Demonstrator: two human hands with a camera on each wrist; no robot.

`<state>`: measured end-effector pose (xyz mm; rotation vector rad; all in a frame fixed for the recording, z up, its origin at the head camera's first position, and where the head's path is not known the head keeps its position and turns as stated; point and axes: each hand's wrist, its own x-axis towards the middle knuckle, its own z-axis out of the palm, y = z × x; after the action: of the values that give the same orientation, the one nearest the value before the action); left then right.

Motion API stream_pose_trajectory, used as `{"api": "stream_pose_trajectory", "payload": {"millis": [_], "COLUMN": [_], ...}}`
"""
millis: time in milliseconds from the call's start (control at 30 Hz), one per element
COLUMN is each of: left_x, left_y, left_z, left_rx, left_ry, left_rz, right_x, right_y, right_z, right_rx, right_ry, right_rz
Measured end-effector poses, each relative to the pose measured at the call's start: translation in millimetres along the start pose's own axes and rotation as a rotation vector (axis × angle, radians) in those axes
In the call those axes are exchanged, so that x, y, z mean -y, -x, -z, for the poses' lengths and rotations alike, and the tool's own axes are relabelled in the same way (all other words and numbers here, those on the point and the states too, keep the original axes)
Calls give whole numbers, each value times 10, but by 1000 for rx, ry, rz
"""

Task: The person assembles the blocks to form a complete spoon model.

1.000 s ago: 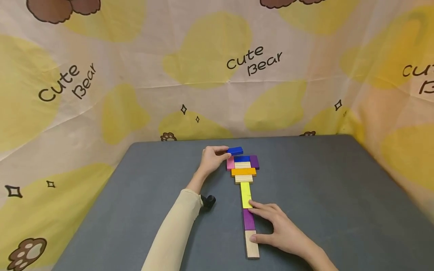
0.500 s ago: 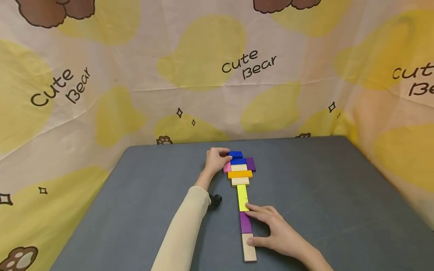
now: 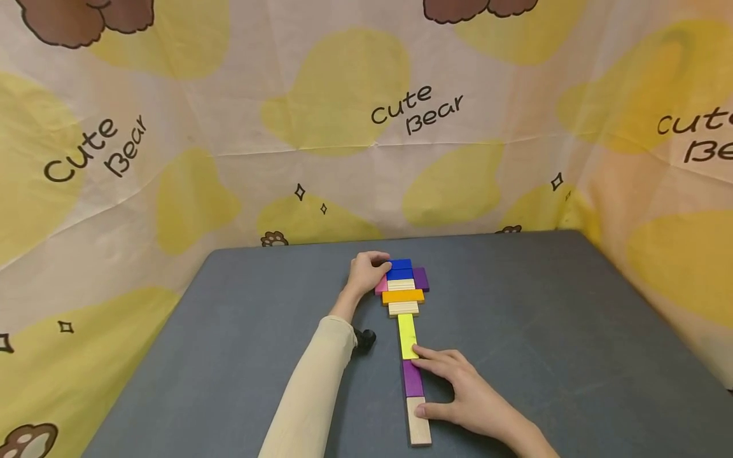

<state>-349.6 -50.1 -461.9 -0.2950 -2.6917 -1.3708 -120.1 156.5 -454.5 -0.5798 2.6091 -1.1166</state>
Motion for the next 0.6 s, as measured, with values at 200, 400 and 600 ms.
{"api": "stream_pose_trajectory", "payload": {"millis": [200, 400, 600], "left_x": [-8, -40, -58], "left_y": [-7, -17, -30], "left_z": [-34, -35, -15], "left_rx": [-27, -41, -32], "left_ry": [1, 17, 27], "left_rz": [-5, 30, 51], "right_x": [-6, -23, -26], "right_y": [-5, -18, -33], "right_z": [-2, -10, -6], "right_rx": [6, 13, 9], "right_ry": [-4, -15, -6], "right_rz": [-15, -16, -15]}}
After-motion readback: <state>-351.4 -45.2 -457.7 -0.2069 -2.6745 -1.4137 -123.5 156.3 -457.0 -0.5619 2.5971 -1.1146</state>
